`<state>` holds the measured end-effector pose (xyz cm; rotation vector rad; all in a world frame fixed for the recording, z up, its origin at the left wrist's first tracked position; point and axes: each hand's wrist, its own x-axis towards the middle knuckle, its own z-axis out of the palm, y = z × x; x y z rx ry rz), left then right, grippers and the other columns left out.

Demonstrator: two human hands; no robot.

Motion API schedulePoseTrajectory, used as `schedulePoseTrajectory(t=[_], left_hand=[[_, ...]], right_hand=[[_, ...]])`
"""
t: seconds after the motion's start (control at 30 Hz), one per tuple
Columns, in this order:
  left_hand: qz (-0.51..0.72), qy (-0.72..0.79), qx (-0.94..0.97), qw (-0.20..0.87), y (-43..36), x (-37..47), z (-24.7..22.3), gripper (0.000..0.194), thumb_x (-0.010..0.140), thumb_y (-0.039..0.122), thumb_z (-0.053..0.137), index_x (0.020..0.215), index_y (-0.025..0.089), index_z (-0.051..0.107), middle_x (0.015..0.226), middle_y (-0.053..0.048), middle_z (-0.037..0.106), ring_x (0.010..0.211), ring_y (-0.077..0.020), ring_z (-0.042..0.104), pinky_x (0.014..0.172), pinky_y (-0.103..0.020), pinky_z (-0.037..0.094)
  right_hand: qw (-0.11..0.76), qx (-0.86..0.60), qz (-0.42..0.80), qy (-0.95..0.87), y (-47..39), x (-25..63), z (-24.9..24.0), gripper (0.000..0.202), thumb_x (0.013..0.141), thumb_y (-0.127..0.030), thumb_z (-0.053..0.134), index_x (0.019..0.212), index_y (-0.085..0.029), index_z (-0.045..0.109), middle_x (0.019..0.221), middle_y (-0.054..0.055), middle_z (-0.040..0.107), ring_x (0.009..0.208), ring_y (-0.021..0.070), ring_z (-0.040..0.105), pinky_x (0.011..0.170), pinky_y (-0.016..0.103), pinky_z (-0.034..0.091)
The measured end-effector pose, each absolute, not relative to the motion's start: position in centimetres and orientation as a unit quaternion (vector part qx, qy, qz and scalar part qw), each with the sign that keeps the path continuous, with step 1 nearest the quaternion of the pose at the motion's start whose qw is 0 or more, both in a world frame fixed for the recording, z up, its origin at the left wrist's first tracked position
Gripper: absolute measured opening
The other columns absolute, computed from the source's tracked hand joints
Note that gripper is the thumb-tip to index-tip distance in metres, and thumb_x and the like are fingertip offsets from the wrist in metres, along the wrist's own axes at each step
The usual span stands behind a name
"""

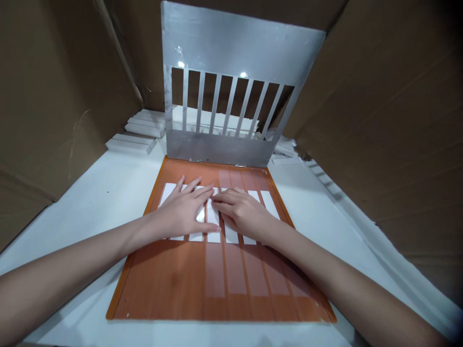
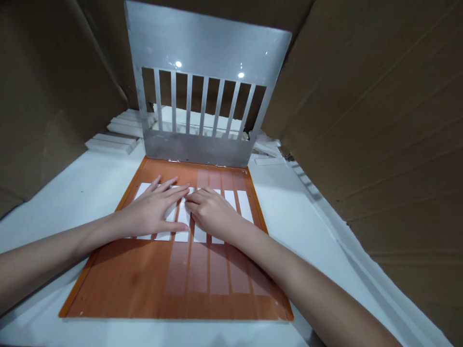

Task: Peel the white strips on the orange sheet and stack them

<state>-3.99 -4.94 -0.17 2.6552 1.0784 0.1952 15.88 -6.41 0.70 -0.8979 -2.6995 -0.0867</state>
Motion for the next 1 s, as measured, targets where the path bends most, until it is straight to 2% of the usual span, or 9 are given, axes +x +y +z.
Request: schedulePoseTrajectory(t=[0.47, 1.0], left_hand=[[0.075, 0.379, 0.910, 0.149, -4.93, -3.88, -0.32, 0.087, 0.074, 0.075, 0.038, 0.141, 0.020, 0.026, 0.146, -0.003, 0.030, 0.137, -0.0306, 0.011, 0.109, -0.050, 0.001], [0.073, 0.387, 0.904, 0.166, -5.03, -3.82, 0.22, 0.083, 0.072, 0.074, 0.041, 0.136, 0.021, 0.033, 0.145, -0.004, 0.031, 0.136, -0.0321, 0.011, 0.109, -0.051, 0.005]], right_hand=[[0.145, -0.291, -0.047, -0.944, -6.31, 15.90, 0.71, 0.025, 0.086, -0.011, 0.040, 0.084, -0.011, 0.066, 0.081, 0.009, 0.064, 0.084, 0.0204, 0.056, 0.076, 0.033, 0.040], [0.145, -0.300, -0.030, -0.942, -6.43, 15.89, 0.79, 0.027, 0.084, -0.010, 0.038, 0.087, -0.012, 0.065, 0.088, 0.011, 0.065, 0.083, 0.0202, 0.056, 0.074, 0.033, 0.040]])
